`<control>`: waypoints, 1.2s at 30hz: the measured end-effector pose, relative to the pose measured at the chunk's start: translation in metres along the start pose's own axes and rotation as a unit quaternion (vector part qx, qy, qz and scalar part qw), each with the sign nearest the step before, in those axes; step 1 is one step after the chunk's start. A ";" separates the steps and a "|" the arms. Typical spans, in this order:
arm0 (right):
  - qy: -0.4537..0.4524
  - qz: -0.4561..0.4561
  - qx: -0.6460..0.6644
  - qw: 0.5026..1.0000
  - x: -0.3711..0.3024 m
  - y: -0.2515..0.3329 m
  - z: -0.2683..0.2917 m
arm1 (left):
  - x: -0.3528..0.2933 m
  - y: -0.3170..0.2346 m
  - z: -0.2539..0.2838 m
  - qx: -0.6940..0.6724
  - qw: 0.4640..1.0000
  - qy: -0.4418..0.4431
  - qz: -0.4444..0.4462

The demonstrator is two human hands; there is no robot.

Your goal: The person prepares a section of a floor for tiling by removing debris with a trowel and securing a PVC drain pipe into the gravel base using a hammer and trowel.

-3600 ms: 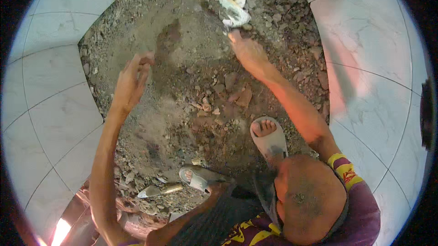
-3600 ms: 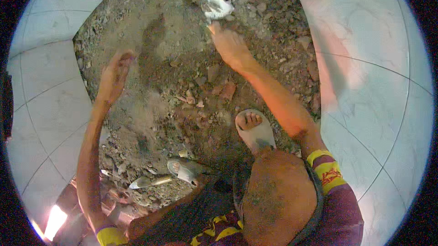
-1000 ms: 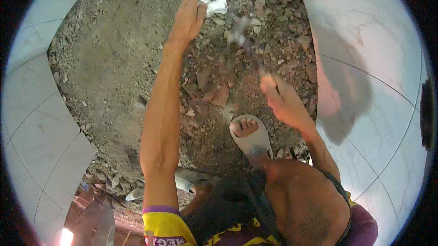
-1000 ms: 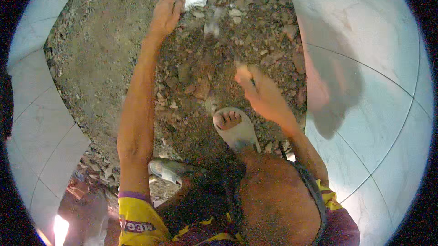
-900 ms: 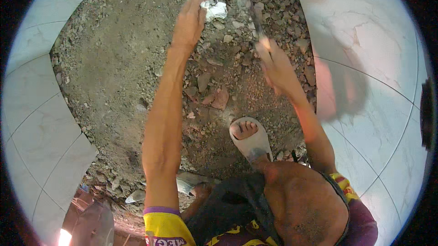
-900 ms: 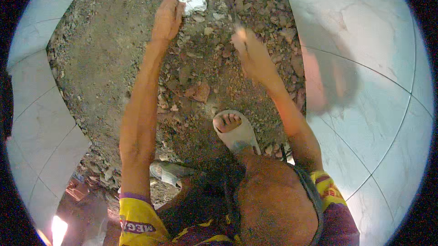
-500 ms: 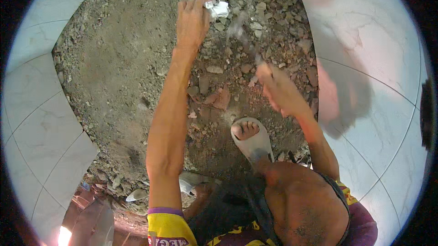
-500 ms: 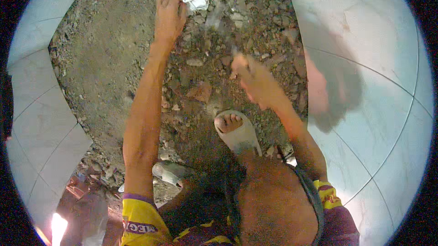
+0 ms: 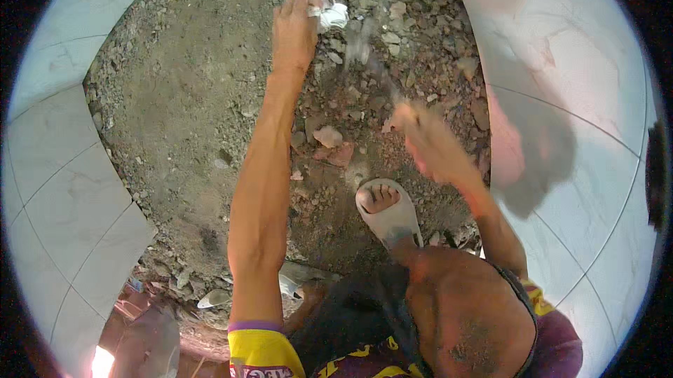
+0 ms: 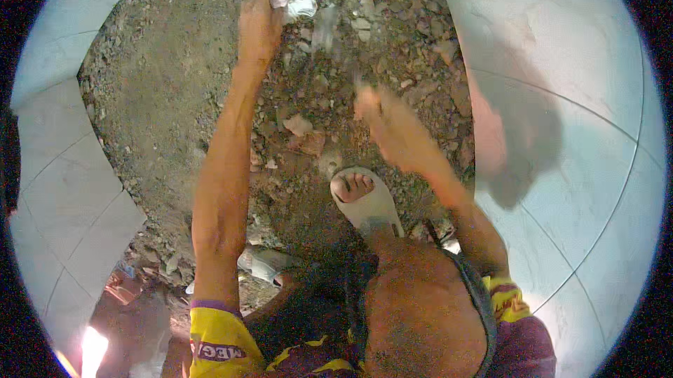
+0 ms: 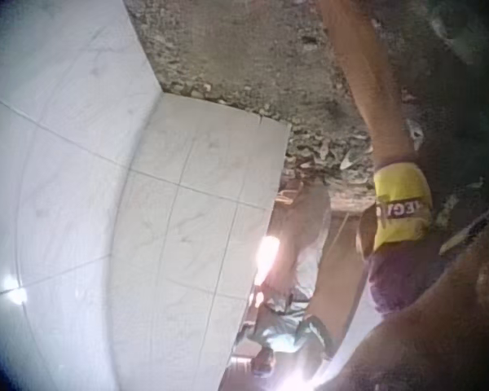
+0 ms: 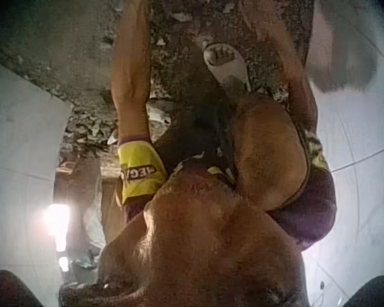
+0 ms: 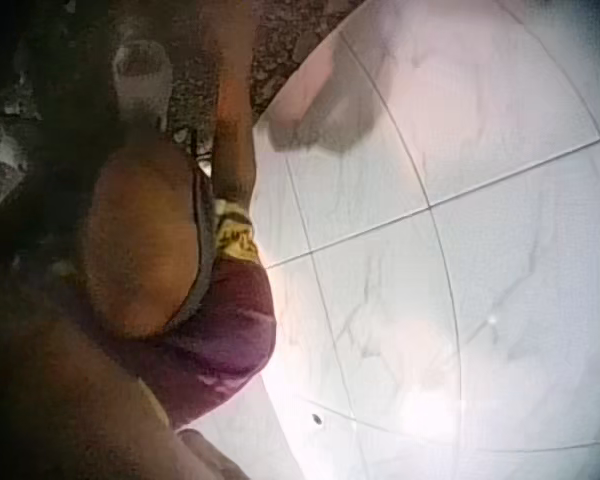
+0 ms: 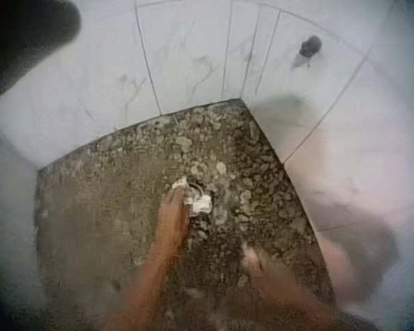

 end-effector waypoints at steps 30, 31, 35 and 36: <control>-0.057 -0.204 0.201 0.956 0.023 -0.017 -0.012 | -0.018 -0.024 0.014 -0.098 0.985 -0.071 0.124; -0.079 -0.193 0.197 0.958 0.024 -0.020 -0.013 | -0.021 -0.025 0.014 -0.097 0.985 -0.069 0.124; -0.080 -0.173 0.170 0.967 0.033 -0.022 -0.011 | -0.014 -0.029 0.029 -0.098 0.983 -0.086 0.131; -0.063 -0.186 0.199 0.960 0.033 -0.013 -0.009 | -0.014 -0.029 0.032 -0.104 0.981 -0.082 0.144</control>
Point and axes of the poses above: each hand's wrist, its own x-axis towards the middle knuckle, its own z-axis out of the back of the hand, y = z × x, the point moved 4 cm from there along x, towards the middle knuckle, and after that the axes turned 5 degrees about z, right-handed, at the moved point
